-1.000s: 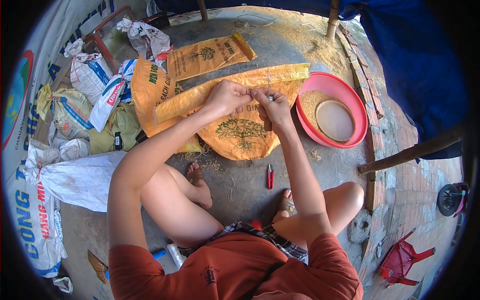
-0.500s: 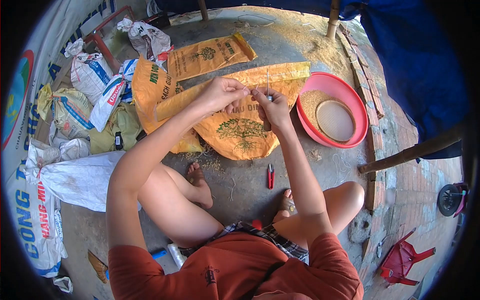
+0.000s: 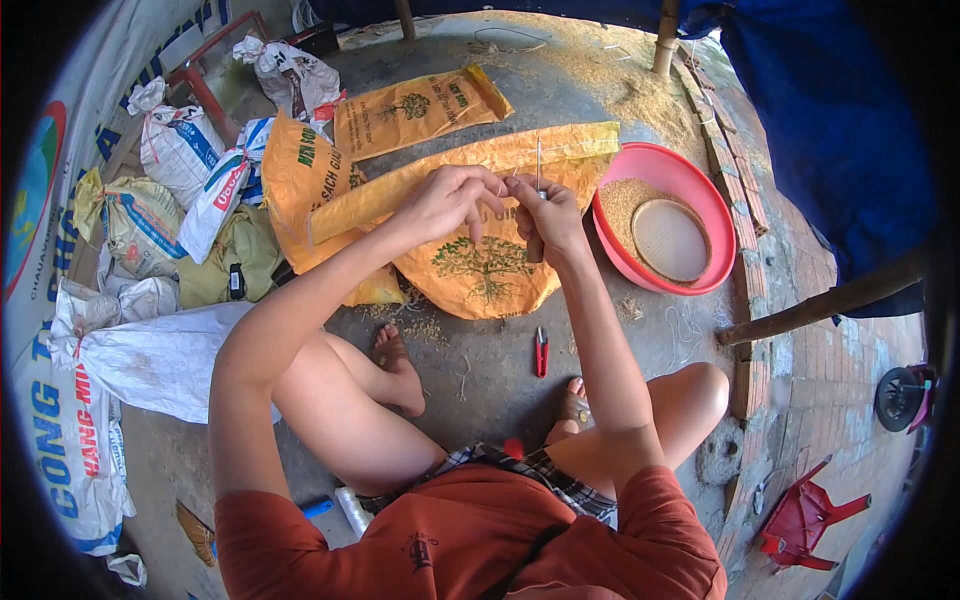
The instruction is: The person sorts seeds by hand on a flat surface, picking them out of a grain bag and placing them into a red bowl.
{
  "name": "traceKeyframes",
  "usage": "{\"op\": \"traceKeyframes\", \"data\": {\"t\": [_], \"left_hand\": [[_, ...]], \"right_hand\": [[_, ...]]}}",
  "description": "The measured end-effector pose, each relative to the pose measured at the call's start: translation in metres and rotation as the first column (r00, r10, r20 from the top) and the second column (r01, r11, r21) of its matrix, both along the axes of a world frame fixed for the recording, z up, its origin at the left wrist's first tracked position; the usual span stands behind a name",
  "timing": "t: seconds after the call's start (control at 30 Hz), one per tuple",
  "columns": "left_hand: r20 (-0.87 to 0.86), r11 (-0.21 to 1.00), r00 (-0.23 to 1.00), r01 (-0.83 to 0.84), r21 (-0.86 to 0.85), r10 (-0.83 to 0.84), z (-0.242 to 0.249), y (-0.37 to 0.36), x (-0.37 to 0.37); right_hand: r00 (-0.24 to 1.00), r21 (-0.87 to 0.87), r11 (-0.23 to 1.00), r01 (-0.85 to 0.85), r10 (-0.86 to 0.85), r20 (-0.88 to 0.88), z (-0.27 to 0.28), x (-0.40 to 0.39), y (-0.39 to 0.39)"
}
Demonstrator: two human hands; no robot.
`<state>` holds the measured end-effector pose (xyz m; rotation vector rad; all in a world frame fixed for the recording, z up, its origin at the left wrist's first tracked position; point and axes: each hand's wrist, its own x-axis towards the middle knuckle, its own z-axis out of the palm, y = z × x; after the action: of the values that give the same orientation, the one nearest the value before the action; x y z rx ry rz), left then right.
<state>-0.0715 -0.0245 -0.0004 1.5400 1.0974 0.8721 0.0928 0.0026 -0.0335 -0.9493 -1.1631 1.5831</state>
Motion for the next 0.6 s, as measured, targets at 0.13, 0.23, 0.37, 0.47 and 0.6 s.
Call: {"op": "traceKeyframes", "data": {"t": [0.13, 0.23, 0.37, 0.47, 0.6], "left_hand": [[-0.072, 0.995, 0.993, -0.096, 0.007, 0.096, -0.005, 0.002, -0.001], [-0.098, 0.991, 0.986, -0.132, 0.017, 0.133, -0.008, 0.003, 0.003], [-0.114, 0.978, 0.971, -0.207, 0.022, 0.209, -0.008, 0.002, 0.009], [-0.121, 0.974, 0.968, -0.214, 0.07, 0.222, -0.006, 0.001, 0.01], [-0.147, 0.981, 0.972, -0.174, 0.089, 0.186, -0.008, 0.004, 0.007]], "right_hand": [[0.996, -0.04, 0.996, -0.084, 0.082, -0.043, 0.001, 0.003, -0.001], [0.992, -0.05, 0.993, -0.106, 0.102, -0.072, -0.002, 0.002, 0.001], [0.983, -0.097, 0.986, -0.133, 0.119, -0.137, 0.006, 0.001, -0.003], [0.958, -0.132, 0.976, -0.175, 0.138, -0.252, 0.004, 0.003, 0.0], [0.937, -0.167, 0.961, -0.219, 0.159, -0.312, 0.008, 0.004, 0.0]]}}
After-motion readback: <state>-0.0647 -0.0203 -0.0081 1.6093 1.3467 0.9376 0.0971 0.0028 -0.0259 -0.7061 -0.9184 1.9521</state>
